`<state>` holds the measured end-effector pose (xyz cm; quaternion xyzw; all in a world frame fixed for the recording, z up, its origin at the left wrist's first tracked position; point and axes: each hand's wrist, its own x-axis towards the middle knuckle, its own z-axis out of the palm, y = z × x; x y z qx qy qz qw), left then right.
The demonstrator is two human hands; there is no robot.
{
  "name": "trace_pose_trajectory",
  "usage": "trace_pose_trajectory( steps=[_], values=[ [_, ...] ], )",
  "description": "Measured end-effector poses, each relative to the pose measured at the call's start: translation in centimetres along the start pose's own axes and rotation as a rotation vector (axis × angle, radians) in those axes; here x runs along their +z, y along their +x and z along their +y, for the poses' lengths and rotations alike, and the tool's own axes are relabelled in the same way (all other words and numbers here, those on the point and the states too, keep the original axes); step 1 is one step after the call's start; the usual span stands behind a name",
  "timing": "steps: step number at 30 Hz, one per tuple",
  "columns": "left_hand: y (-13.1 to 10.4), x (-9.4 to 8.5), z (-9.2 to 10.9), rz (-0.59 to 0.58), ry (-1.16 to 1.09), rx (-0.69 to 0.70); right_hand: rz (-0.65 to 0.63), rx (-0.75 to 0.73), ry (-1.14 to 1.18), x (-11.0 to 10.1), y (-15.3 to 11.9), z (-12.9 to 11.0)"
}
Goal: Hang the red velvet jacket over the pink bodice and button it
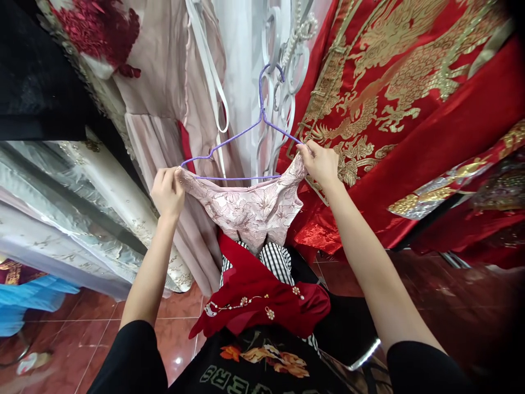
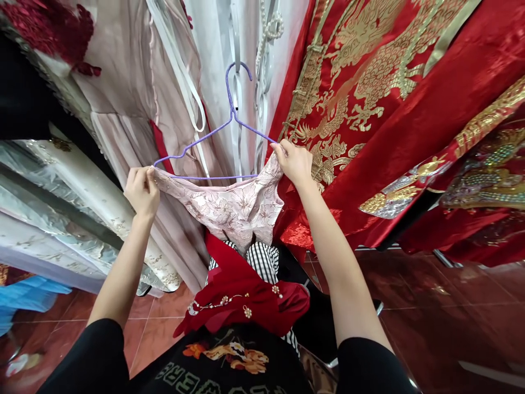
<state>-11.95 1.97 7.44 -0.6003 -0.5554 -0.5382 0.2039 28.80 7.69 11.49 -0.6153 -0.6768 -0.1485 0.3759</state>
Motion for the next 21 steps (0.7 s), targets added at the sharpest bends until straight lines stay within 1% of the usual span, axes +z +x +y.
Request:
trace_pose_trajectory(
  steps=[4,7,10,11,13,16,17,18,19,20,21],
  values=[
    [2.8,0.3,1.3,-0.132,-0.016,0.141,-0.033,0.0,0.009,-0.2,-0.1,-0.2],
    [4.3,1.4,3.2,-0.243,-0.047,0.223,-0.035,-0.002,0.021,-0.3,-0.3,-0.4],
    [4.9,3.0,5.0,-0.341,-0.062,0.235,-0.038,-0.004,0.025,-0.5,-0.7,-0.5],
    [5.0,3.5,5.5,-0.351,-0.069,0.221,-0.037,0.0,0.026,-0.5,-0.8,-0.5],
    [4.5,4.2,6.2,-0.327,-0.086,0.179,-0.039,0.009,0.027,-0.5,-0.9,-0.5],
    [2.5,4.7,7.5,-0.223,-0.111,0.104,-0.04,0.017,0.044,-0.3,-0.9,-0.4],
    [1.3,4.9,8.1,-0.204,-0.121,0.07,-0.03,0.014,0.056,-0.1,-0.9,-0.4],
    [-0.2,5.0,8.9,-0.211,-0.136,0.035,-0.013,0.007,0.07,0.1,-0.9,-0.3],
    [-2.0,5.2,9.8,-0.255,-0.155,0.001,0.008,-0.003,0.085,0.4,-0.9,-0.2],
    [-4.1,5.5,10.7,-0.335,-0.181,-0.03,0.027,-0.016,0.1,0.6,-1.0,-0.1],
    [-6.6,5.7,11.7,-0.454,-0.214,-0.045,0.038,-0.032,0.115,0.9,-1.1,0.0]
  ],
)
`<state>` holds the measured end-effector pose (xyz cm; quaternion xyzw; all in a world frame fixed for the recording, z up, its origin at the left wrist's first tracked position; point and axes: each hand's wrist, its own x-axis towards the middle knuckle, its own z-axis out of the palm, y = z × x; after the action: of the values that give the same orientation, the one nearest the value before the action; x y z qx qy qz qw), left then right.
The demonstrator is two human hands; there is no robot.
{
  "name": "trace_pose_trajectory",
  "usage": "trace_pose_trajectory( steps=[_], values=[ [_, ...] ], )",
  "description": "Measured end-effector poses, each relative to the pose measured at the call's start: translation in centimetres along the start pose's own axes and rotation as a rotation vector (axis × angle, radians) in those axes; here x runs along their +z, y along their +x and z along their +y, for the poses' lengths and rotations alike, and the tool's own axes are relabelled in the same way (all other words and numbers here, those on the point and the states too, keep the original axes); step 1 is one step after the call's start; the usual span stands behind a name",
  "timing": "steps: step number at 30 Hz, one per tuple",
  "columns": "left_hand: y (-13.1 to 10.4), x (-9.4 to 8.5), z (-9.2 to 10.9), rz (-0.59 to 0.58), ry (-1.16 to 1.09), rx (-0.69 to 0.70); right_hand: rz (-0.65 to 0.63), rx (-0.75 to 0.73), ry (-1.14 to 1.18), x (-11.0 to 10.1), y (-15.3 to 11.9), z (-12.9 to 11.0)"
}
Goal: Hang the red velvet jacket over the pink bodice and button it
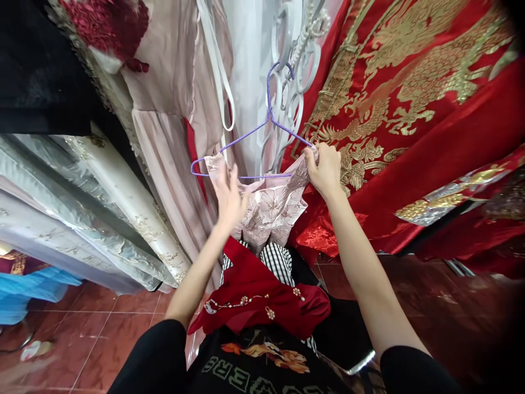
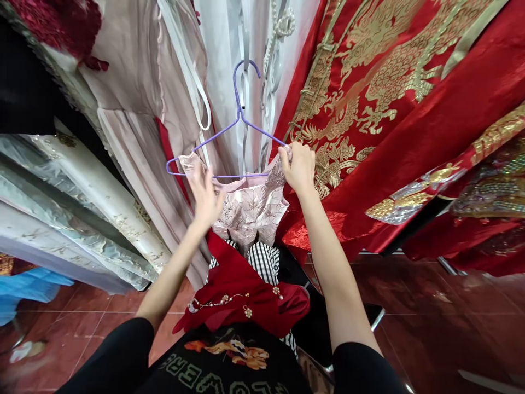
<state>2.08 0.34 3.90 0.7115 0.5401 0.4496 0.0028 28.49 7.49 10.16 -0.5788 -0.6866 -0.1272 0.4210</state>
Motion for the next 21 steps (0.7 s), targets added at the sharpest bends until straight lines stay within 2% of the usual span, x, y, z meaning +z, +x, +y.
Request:
trace_pose_trajectory(
  steps=[2,5,6,7,8,9,11,13,14,15,18,21],
  values=[
    [-4.9,3.1,1.0,-0.327,-0.047,0.013,0.002,-0.033,0.028,0.2,-0.2,0.2],
    [-13.3,7.3,1.5,-1.02,-0.141,0.126,0.032,-0.083,0.074,-0.6,-0.6,0.1],
    [-16.0,8.3,1.4,-1.254,-0.142,0.111,0.063,-0.091,0.089,-1.1,-0.8,0.0],
    [-18.4,9.1,1.2,-1.413,-0.122,0.059,0.1,-0.092,0.104,-1.6,-1.0,-0.2],
    [-20.5,9.7,0.8,-1.454,-0.112,0.003,0.14,-0.088,0.121,-2.3,-1.3,-0.5],
    [-22.1,10.0,0.5,-1.431,-0.147,-0.001,0.184,-0.084,0.14,-2.9,-1.7,-0.9],
    [-23.6,10.1,-0.1,-1.292,-0.245,-0.009,0.26,-0.083,0.192,-4.0,-2.5,-1.6],
    [-23.1,9.5,-0.5,-1.141,-0.327,-0.078,0.26,-0.081,0.256,-4.8,-3.4,-2.3],
    [-22.3,9.1,-0.6,-1.058,-0.358,-0.15,0.207,-0.076,0.292,-5.1,-3.9,-2.5],
    [-21.2,8.7,-0.7,-0.965,-0.401,-0.23,0.11,-0.071,0.33,-5.3,-4.4,-2.7],
    [-17.2,7.2,-1.1,-0.684,-0.688,-0.461,-0.312,-0.095,0.452,-5.3,-5.9,-2.7],
    [-14.2,5.9,-1.5,-0.549,-1.004,-0.626,-0.608,-0.066,0.573,-4.7,-7.2,-1.9]
  ],
)
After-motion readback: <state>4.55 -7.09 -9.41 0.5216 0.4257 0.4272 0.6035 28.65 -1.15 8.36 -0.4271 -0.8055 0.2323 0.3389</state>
